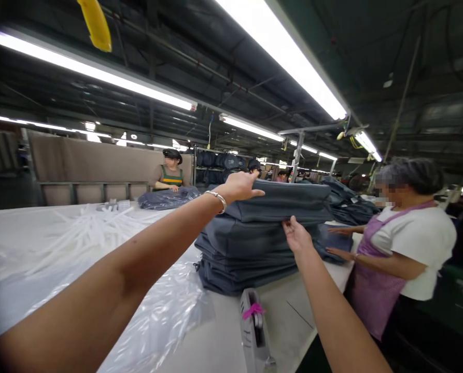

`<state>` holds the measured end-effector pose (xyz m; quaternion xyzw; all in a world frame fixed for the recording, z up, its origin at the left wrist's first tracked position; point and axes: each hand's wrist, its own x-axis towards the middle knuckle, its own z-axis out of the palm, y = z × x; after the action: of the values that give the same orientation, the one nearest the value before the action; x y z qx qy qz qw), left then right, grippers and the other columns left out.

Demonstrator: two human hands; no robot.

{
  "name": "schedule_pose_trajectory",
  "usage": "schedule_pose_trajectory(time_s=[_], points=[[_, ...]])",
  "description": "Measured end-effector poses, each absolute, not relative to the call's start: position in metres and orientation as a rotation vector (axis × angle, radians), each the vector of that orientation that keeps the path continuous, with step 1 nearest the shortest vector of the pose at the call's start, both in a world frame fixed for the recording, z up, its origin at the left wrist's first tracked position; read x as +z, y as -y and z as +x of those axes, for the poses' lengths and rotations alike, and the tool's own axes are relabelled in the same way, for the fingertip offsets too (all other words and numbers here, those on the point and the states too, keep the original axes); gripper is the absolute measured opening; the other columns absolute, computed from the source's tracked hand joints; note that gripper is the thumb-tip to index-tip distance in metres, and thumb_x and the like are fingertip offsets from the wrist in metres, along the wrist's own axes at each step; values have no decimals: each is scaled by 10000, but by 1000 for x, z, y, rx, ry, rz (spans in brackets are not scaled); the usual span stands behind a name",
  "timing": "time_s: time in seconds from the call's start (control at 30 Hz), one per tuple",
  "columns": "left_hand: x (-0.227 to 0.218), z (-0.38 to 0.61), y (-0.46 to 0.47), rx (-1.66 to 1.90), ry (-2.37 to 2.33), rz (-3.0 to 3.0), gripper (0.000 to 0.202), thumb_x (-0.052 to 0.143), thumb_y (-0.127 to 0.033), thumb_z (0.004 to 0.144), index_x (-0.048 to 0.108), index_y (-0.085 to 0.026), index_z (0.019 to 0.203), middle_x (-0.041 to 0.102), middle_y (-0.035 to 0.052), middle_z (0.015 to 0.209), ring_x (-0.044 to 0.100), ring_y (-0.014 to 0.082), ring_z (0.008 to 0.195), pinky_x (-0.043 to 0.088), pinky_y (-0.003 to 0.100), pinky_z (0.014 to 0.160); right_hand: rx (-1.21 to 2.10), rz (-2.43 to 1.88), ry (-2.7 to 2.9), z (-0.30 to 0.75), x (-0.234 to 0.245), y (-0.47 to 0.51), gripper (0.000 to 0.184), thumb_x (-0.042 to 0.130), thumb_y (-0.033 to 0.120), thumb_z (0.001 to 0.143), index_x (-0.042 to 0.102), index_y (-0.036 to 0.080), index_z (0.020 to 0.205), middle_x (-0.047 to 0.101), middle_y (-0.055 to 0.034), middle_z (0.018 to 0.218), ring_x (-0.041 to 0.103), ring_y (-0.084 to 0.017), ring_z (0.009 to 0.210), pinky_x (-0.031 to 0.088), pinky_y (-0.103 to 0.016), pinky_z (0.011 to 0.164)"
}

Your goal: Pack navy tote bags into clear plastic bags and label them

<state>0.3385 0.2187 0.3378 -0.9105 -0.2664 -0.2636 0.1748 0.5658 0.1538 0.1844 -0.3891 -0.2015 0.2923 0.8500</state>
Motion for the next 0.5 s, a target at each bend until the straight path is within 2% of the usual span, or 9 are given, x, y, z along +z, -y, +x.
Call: schedule_pose_trajectory(time_s=[0.07, 0.13, 0.23, 0.3, 0.4, 0.5], points=[[312, 350, -220, -623, 762, -2624, 703, 542, -708, 833, 665, -101, 1165, 701, 180, 1104, 631, 318, 1048, 469, 394, 884, 720, -802, 442, 568, 192, -151, 203, 536, 333, 985, 619, 158, 924, 704, -77, 943, 696, -141, 897, 609, -262, 817], [277, 353, -217, -589, 681, -2597, 716, 606, -743, 762, 698, -85, 1029, 688, 184, 1055, 604, 328, 1043, 453, 401, 868, 841, -790, 433, 566, 200, -154, 394, 553, 518, 944, 633, 138, 1017, 707, -133, 1032, 688, -209, 1006, 617, -355, 840], [228, 348, -206, -662, 610, -2514, 655, 744, -639, 712, 658, -77, 1038, 647, 178, 1075, 567, 314, 1035, 427, 402, 860, 964, -774, 408, 561, 208, -169, 543, 578, 651, 870, 641, 159, 1091, 710, -137, 1087, 661, -251, 1081, 592, -449, 889], [207, 345, -200, -694, 606, -2501, 571, 776, -541, 735, 629, -97, 1062, 644, 155, 1065, 572, 289, 995, 420, 390, 848, 939, -813, 371, 559, 211, -181, 495, 601, 613, 874, 657, 162, 1072, 723, -127, 1056, 669, -250, 1051, 583, -464, 896], [197, 342, -194, -697, 603, -2510, 495, 766, -472, 772, 609, -120, 1084, 652, 127, 1044, 584, 266, 970, 424, 368, 830, 804, -900, 289, 558, 216, -191, 297, 675, 411, 856, 667, 152, 1000, 736, -99, 939, 693, -229, 925, 598, -435, 856], [204, 337, -192, -731, 646, -2499, 606, 771, -473, 766, 564, -129, 1219, 642, 145, 1138, 586, 273, 1012, 438, 371, 835, 694, -889, 321, 554, 234, -191, 192, 692, 198, 771, 657, 162, 956, 720, -36, 838, 688, -193, 795, 620, -375, 783]])
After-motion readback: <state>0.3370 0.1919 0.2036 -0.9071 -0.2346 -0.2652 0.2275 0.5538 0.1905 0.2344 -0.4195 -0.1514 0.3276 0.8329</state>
